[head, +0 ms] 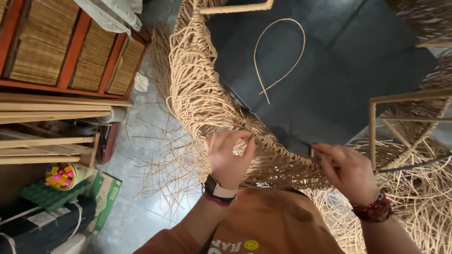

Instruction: Weaving and tying natural fibers onto a large circular frame to create a decorative furniture piece

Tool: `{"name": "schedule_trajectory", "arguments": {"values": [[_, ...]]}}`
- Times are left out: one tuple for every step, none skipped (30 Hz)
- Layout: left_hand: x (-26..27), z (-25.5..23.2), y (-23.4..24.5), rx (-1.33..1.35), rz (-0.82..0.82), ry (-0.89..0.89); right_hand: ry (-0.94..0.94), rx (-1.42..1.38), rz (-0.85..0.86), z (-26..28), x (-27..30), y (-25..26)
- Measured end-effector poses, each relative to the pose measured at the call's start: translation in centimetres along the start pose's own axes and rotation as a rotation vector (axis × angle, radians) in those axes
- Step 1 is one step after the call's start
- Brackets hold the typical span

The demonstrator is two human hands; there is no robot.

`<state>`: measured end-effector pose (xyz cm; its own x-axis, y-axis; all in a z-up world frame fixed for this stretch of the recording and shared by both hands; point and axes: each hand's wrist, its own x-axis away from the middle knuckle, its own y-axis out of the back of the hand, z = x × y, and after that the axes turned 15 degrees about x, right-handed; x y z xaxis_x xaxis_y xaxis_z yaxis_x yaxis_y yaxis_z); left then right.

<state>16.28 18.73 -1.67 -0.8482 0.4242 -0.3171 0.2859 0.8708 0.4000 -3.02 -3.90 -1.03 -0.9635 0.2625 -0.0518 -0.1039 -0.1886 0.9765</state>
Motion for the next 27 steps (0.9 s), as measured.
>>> {"name": "schedule_trajectory", "arguments": {"values": [[-0.2,-0.2,-0.1,-0.018,-0.009,0.023,0.006,0.026,-0.018,-0.5,0.3,-0.4],[-0.4,-0.3,-0.2,-0.036,-0.018,0.046,0.011,0.053,-0.037,-1.1,0.6,-0.7],[-0.5,-0.3,-0.1,-0.035,-0.014,0.042,0.006,0.052,-0.04,-1.0,0.5,-0.7],[-0.6,-0.3,-0.1,-0.032,-0.005,0.057,0.001,0.047,-0.04,-1.0,0.4,-0.8],[-0.5,-0.3,-0.1,-0.028,0.005,0.077,-0.005,0.043,-0.036,-1.0,0.6,-0.7],[-0.3,-0.3,-0.2,-0.025,0.012,0.077,-0.012,0.044,-0.034,-0.8,0.6,-0.6],[-0.3,-0.3,-0.4,-0.041,-0.006,0.06,-0.005,0.028,-0.022,-0.6,0.4,-0.5],[-0.3,-0.2,-0.4,-0.057,-0.023,0.043,0.002,0.011,-0.01,-0.5,0.1,-0.3],[-0.4,-0.1,-0.5,-0.058,-0.024,0.04,0.002,0.01,-0.014,-0.8,0.4,-0.9],[-0.5,0.0,-0.6,-0.033,-0.056,0.004,-0.038,0.023,-0.025,-1.2,0.7,-1.6],[-0.5,0.1,-0.6,-0.008,-0.088,-0.03,-0.078,0.035,-0.033,-1.5,1.1,-2.2],[-0.3,0.0,-0.7,-0.008,-0.088,-0.03,-0.078,0.035,-0.034,-1.3,1.1,-2.1],[-0.2,-0.1,-0.8,-0.013,-0.096,-0.04,-0.087,0.031,-0.034,-1.2,1.0,-2.0],[-0.1,-0.1,-0.9,-0.018,-0.104,-0.05,-0.095,0.027,-0.034,-1.1,0.8,-1.9],[0.0,-0.5,-1.0,-0.017,-0.104,-0.05,-0.095,0.028,-0.035,-1.0,0.7,-1.6],[0.0,-0.8,-1.1,-0.014,-0.1,-0.042,-0.097,0.035,-0.03,-0.8,0.5,-1.4],[0.2,-1.1,-1.2,-0.011,-0.096,-0.033,-0.097,0.042,-0.025,-0.6,0.4,-1.2],[0.2,-1.1,-1.2,-0.012,-0.097,-0.033,-0.096,0.041,-0.024,-0.8,0.5,-1.3],[0.2,-1.1,-1.2,-0.011,-0.092,-0.035,-0.099,0.065,-0.019,-0.9,0.6,-1.5],[0.3,-1.1,-1.2,-0.011,-0.087,-0.038,-0.101,0.089,-0.014,-1.0,0.7,-1.6],[0.3,-1.1,-1.2,-0.01,-0.087,-0.039,-0.101,0.089,-0.015,-0.9,0.7,-1.6],[0.3,-1.1,-1.3,-0.018,-0.088,-0.04,-0.102,0.091,-0.025,-0.8,0.7,-1.7],[0.3,-1.2,-1.3,-0.026,-0.088,-0.041,-0.103,0.091,-0.035,-0.7,0.8,-1.7],[0.5,-1.2,-1.3,-0.027,-0.088,-0.04,-0.102,0.091,-0.034,-0.7,1.0,-2.0],[0.5,-1.2,-1.4,-0.023,-0.078,-0.038,-0.104,0.1,-0.047,-0.7,1.0,-2.2],[0.5,-1.2,-1.4,-0.019,-0.068,-0.035,-0.106,0.11,-0.06,-0.8,1.1,-2.5],[0.7,-1.3,-1.6,-0.018,-0.068,-0.036,-0.107,0.111,-0.06,-0.6,0.8,-2.1]]}}
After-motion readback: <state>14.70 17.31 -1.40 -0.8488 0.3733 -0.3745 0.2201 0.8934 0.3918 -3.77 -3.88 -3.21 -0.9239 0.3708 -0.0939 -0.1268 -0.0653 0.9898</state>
